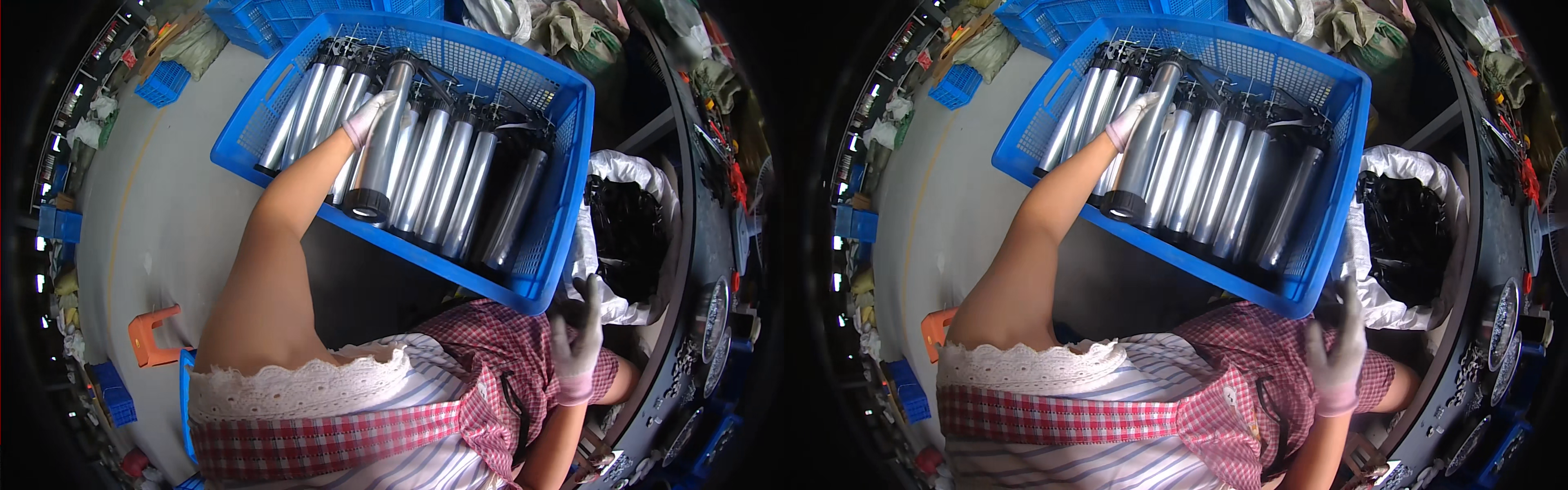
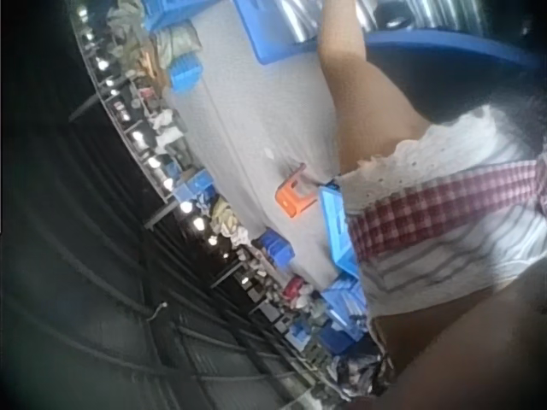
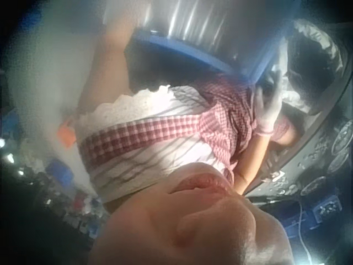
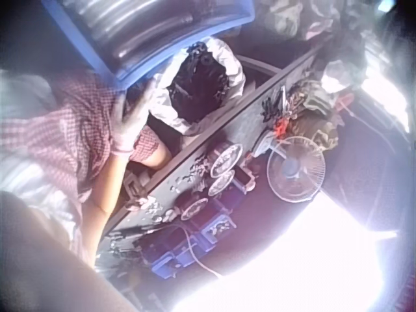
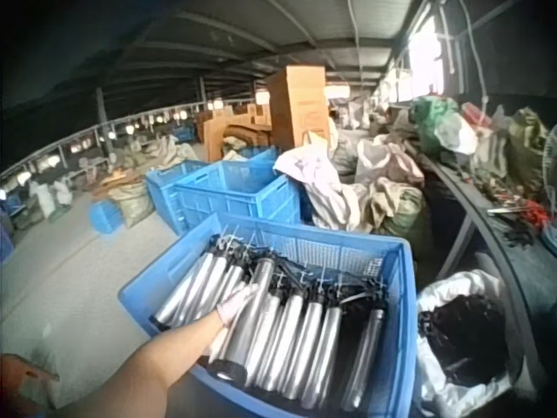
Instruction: The person places an assembled caulking gun into a crate, then assembles caulking guns by fitting springs, plates, and washers onto handle mechanisms, tightening components with a pneumatic tool, and attaching plunger rods and metal barrels.
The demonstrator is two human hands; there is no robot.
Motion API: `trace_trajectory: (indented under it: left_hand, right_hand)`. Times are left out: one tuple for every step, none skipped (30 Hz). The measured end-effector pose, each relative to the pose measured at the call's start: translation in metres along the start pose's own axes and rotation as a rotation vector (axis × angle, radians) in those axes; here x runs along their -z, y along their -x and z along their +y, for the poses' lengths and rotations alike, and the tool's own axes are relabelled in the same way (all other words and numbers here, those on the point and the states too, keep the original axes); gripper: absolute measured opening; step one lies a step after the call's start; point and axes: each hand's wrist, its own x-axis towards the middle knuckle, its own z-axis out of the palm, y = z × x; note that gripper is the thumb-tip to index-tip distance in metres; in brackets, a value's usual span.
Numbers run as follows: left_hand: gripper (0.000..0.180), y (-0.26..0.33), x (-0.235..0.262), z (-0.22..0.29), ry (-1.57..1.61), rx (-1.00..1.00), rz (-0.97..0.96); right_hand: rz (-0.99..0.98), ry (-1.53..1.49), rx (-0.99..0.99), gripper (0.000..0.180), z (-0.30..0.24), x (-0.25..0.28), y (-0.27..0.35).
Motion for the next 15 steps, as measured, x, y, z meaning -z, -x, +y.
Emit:
trace_trajectory:
  left_hand:
    - [0.038,-0.005,0.017,0.002,-0.016,0.021,-0.079]
    - [0.041,-0.008,0.034,0.002,-0.031,0.041,-0.158]
    - [0.041,-0.015,0.055,-0.005,-0.029,0.048,-0.154]
    - [0.046,-0.022,0.076,-0.012,-0.250,-0.063,0.046]
    - [0.055,-0.028,0.088,-0.015,-0.471,-0.176,0.244]
    - [0.055,-0.030,0.088,-0.015,-0.472,-0.174,0.235]
    - [0.063,-0.026,0.083,-0.018,-0.775,-0.283,0.390]
    - [0.075,-0.019,0.078,-0.021,-1.078,-0.394,0.547]
    - [0.086,0.003,0.053,-0.020,-1.018,-0.365,0.518]
    - [0.090,-0.013,0.092,-0.025,-1.232,-0.368,0.622]
    - [0.092,-0.011,0.098,-0.025,-1.322,-0.286,0.682]
    - [0.094,-0.014,0.066,-0.027,-1.411,-0.205,0.708]
    - [0.099,-0.015,0.061,-0.034,-1.568,-0.244,0.797]
    - [0.101,-0.023,0.055,-0.043,-1.668,-0.137,0.917]
    - [0.101,-0.022,0.058,-0.046,-1.715,-0.105,0.899]
  right_hand:
    - [0.020,0.036,0.026,0.066,0.001,0.004,0.000]
    - [0.039,0.071,0.052,0.065,0.002,0.007,0.000]
    - [0.029,0.104,0.032,0.064,0.004,0.011,0.001]
    - [0.018,0.135,0.015,0.063,0.006,0.014,0.002]
    - [0.017,0.160,0.030,0.062,0.012,0.016,0.001]
    - [0.024,0.164,0.027,0.062,0.014,0.015,0.002]
    - [0.029,0.184,0.001,0.060,0.016,0.015,0.003]
    - [0.033,0.202,-0.024,0.059,0.017,0.014,0.005]
    - [0.011,0.147,-0.087,0.058,0.016,0.014,0.006]
    - [0.000,0.143,-0.082,0.058,0.019,0.013,0.007]
    - [-0.023,0.193,-0.054,0.058,0.025,0.012,0.006]
    - [-0.023,0.256,-0.043,0.058,0.029,0.011,0.007]
    - [-0.038,0.233,-0.073,0.058,0.028,0.009,0.006]
    - [-0.042,0.229,-0.076,0.058,0.024,0.008,0.004]
    - [-0.052,0.255,-0.079,0.057,0.017,0.007,0.001]
